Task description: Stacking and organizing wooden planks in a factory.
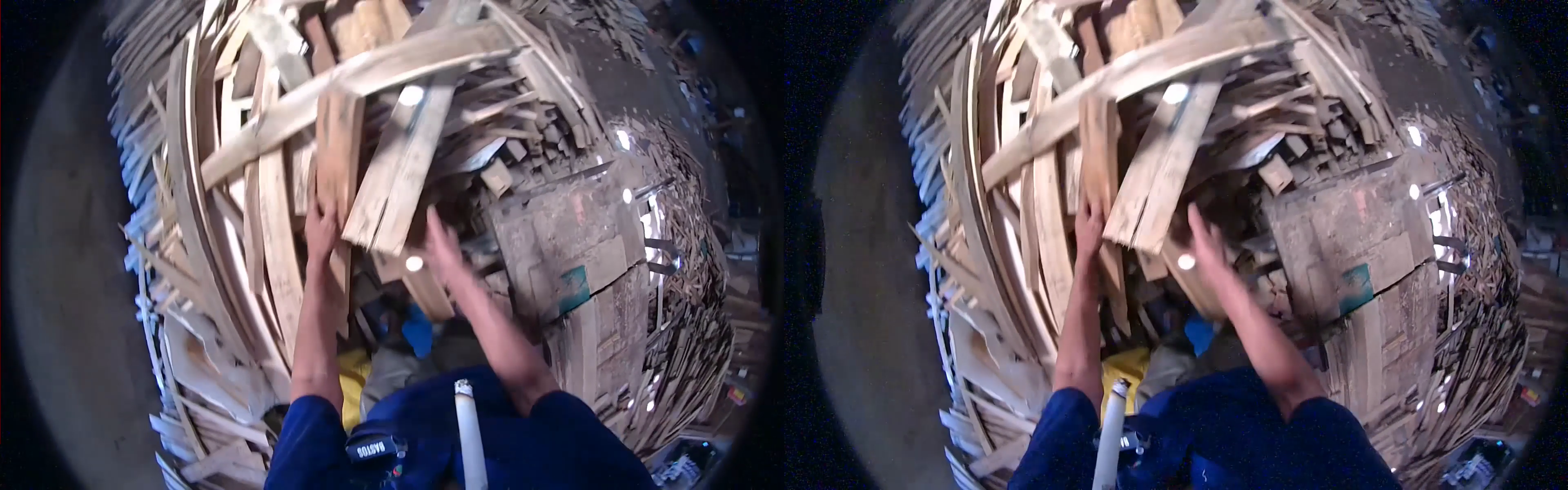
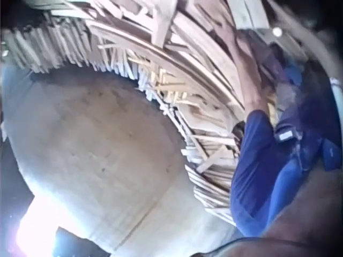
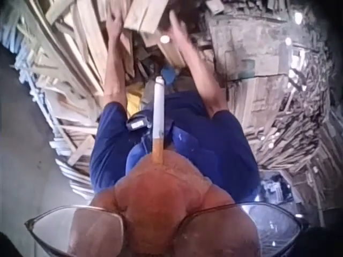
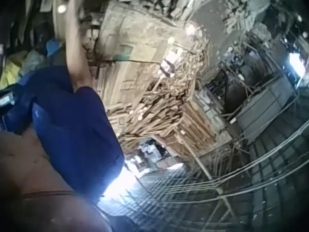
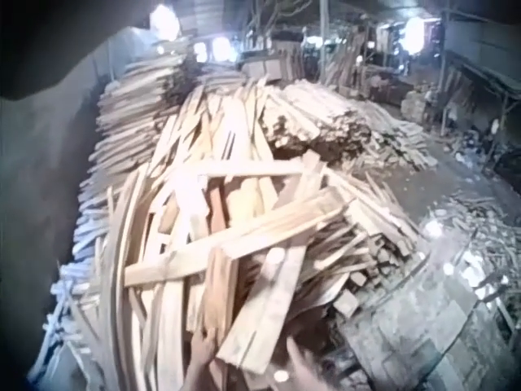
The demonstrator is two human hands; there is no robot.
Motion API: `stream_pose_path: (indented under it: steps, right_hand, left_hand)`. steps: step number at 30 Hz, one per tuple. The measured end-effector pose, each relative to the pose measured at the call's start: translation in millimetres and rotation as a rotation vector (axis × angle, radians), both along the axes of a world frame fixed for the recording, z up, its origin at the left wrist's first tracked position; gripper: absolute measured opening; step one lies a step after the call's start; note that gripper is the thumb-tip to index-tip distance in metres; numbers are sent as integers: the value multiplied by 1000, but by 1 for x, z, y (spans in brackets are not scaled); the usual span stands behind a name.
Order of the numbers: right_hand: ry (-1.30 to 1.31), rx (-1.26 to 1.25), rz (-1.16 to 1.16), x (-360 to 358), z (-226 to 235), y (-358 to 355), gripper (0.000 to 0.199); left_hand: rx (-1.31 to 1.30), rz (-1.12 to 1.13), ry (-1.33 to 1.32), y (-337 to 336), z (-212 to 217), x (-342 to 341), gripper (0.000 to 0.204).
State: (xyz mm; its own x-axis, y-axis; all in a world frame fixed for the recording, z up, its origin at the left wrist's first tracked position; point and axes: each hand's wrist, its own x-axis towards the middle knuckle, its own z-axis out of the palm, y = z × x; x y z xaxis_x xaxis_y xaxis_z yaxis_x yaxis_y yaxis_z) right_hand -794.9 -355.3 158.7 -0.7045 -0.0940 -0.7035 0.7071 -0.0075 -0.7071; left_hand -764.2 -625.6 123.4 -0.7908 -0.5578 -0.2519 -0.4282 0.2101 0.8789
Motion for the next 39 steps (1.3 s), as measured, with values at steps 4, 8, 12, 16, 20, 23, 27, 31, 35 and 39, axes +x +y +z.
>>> stream_pose_path:
  steps: [4, 8, 12, 16, 20, 23, 27, 31, 35, 39]
  right_hand:
    - [-245, -271, 94, 52, 17, 45, 35]
    - [-69, -431, 941, 93, 51, 89, 30]
    - [116, -343, 1096, 118, 84, 68, 56]
    - [659, -155, 1046, 129, 120, 12, 99]
    - [925, -38, 807, 124, 158, -51, 101]
    - [1025, -3, 677, 100, 180, -89, 81]
    - [1098, -264, 540, 67, 217, -156, 38]
    - [937, -449, 439, 40, 273, -256, 46]
    - [784, -318, 417, -2, 291, -364, 61]
    - [1000, -62, 637, -5, 209, -332, 61]
  left_hand:
    - [98, -152, 20, -13, -9, 22, 47]
    - [-57, -206, 1, -13, 18, 65, 31]
    - [14, 264, 349, 8, 98, 102, 31]
    - [-44, 342, 563, -17, 247, 104, 55]
    - [-31, 349, 787, -51, 411, 78, 74]
    - [-82, 315, 868, -57, 496, 41, 77]
    - [-219, 96, 752, -68, 529, 30, 74]
    - [-512, 288, 692, -82, 459, 64, 70]
    - [-914, 240, 237, -118, 361, 98, 66]
    - [-628, 231, 73, -174, 292, 109, 53]
